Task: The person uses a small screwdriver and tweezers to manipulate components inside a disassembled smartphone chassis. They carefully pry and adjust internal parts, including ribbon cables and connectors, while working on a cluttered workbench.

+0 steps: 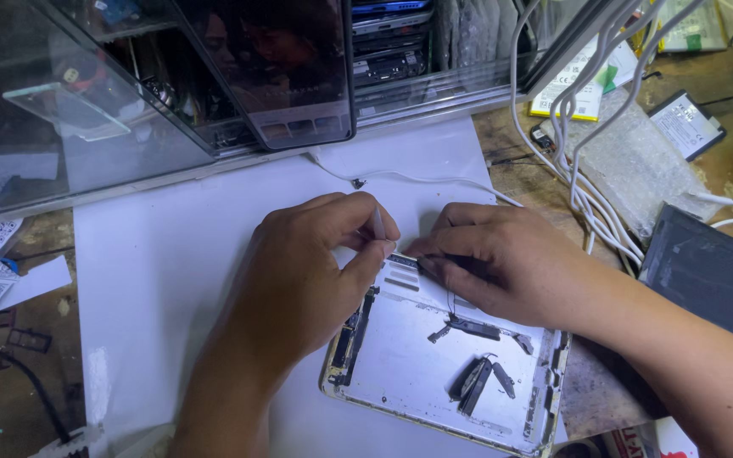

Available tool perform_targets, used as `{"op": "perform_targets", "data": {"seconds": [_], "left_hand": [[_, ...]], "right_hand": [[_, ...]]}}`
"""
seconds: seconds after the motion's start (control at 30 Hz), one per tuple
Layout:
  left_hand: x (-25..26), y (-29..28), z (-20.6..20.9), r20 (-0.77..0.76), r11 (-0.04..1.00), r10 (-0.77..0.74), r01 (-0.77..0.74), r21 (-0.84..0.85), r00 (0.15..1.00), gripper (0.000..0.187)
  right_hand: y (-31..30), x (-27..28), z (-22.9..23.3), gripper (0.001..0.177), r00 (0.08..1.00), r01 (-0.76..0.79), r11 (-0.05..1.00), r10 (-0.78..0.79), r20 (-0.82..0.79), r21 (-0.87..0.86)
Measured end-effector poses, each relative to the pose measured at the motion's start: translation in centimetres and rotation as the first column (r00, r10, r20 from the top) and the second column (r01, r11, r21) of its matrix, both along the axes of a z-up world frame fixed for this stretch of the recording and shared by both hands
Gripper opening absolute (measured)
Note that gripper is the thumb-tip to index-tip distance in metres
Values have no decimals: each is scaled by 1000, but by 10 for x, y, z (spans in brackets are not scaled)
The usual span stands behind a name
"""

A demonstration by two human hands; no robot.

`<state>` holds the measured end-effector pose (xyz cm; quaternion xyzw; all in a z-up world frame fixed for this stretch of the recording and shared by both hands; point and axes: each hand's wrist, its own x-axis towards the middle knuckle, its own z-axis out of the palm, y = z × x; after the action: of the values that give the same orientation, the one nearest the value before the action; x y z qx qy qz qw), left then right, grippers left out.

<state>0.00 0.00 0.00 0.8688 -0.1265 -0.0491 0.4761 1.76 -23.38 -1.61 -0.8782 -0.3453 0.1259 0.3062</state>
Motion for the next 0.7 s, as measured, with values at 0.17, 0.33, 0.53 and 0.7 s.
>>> {"op": "perform_targets", "data": {"seconds": [0.17, 0.33, 0.53, 0.7], "left_hand": [[-2, 0, 7, -15, 998, -15, 16, 58, 1000, 9], [-1, 1, 4, -55, 999, -21, 23, 33, 998, 8], [5, -1, 0, -182, 989, 121, -102, 110, 976, 14], [1, -3, -1, -59, 984, 148, -153, -95, 987, 11]], "right_hand": [[1, 1, 5, 33, 1000, -5, 1000, 5, -27, -5], [0, 3, 9, 39, 998, -10, 998, 6, -65, -60], [1, 6, 8, 42, 998, -23, 998, 19, -62, -66], [-3, 8, 7, 40, 990, -20, 999, 13, -143, -48]]}}
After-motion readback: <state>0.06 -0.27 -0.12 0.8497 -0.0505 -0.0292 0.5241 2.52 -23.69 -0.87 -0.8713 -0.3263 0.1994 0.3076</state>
